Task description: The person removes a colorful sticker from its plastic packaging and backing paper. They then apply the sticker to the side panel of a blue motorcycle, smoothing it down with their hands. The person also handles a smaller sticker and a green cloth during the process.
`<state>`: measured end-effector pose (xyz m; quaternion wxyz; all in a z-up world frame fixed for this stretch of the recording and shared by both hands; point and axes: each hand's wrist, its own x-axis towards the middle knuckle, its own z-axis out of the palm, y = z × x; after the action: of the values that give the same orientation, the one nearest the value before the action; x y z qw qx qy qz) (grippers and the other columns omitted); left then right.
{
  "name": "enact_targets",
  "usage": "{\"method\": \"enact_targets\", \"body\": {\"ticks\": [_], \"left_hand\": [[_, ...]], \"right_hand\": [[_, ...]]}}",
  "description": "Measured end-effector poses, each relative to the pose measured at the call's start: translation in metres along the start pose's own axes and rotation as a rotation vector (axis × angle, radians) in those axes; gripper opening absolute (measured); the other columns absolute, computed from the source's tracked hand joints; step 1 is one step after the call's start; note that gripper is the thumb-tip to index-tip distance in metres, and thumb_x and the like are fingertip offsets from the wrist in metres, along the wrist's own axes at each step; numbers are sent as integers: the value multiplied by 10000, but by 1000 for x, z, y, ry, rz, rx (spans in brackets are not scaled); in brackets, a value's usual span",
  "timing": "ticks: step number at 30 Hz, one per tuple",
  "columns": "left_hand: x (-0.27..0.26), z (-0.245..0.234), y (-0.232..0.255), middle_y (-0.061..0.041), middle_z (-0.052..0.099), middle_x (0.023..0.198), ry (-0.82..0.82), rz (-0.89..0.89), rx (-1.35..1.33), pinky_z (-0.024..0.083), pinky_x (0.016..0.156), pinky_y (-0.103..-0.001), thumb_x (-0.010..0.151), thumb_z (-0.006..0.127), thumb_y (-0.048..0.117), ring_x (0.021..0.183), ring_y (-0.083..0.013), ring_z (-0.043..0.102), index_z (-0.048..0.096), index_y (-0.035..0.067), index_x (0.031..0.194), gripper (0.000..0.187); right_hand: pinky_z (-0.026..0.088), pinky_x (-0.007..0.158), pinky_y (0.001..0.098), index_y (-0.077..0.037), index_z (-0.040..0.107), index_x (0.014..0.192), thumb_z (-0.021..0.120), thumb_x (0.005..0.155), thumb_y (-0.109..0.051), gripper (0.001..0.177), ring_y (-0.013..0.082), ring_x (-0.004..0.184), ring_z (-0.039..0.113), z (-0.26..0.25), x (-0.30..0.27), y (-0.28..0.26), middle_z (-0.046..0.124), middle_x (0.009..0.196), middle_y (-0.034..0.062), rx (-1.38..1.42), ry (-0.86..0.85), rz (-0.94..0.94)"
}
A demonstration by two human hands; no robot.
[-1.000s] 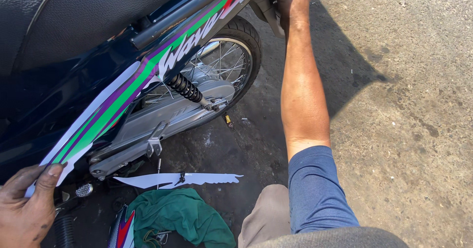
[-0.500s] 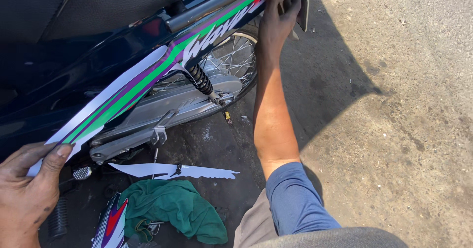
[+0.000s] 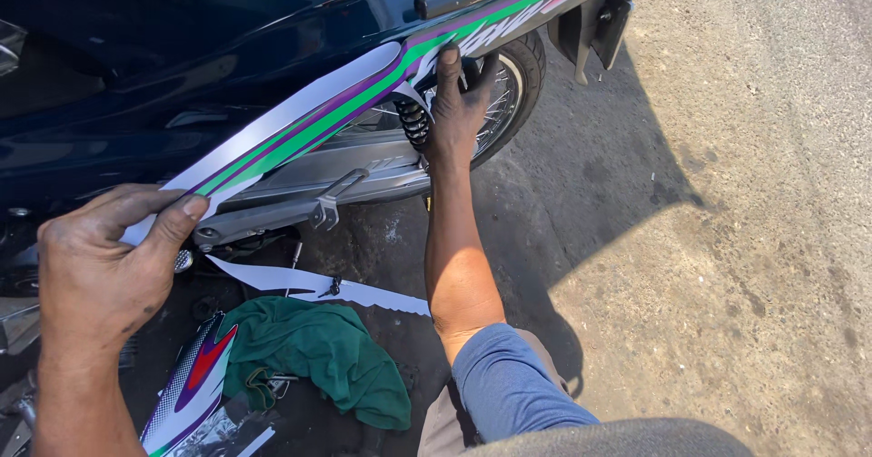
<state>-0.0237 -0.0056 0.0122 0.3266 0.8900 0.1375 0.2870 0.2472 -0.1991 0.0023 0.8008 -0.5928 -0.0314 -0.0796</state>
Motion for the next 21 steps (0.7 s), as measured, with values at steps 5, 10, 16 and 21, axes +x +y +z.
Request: {"method": "enact_targets", "body": {"ticks": [5, 10, 16, 21], "left_hand": [[-2, -4, 2, -160, 754, 1029, 20, 25, -22, 526, 788, -372, 1050, 779, 96, 956, -260, 710, 791, -47, 1071, 146], [-7, -7, 11, -136, 756, 1002, -6, 17, -13, 508, 704, -352, 1051, 759, 138, 908, -242, 707, 793, -31, 1042, 173], [-16, -7, 14, -105, 743, 947, -28, -15, -16, 498, 702, -359, 1043, 746, 133, 872, -224, 693, 791, -12, 1009, 156], [-22, -5, 9, -145, 748, 1081, -41, -76, 12, 568, 730, -426, 1030, 731, 197, 1042, -300, 713, 779, -16, 1110, 233]], "right_hand": [[553, 1078, 471, -96, 346, 1540, 778, 665, -645, 1120, 370, 1379, 561, 2, 3, 28, 545, 1489, 242, 151, -98, -114], [611, 1026, 486, -109, 335, 1536, 804, 710, -618, 1077, 360, 1337, 582, 2, -1, 33, 561, 1448, 236, 154, -162, -185], [525, 1118, 515, -130, 289, 1575, 794, 675, -664, 1163, 380, 1424, 516, 7, -7, 36, 502, 1528, 230, 136, -127, -152], [400, 1235, 492, -107, 259, 1589, 781, 794, -562, 1054, 367, 1478, 462, 7, -9, 44, 440, 1585, 214, 75, -114, -258]]}}
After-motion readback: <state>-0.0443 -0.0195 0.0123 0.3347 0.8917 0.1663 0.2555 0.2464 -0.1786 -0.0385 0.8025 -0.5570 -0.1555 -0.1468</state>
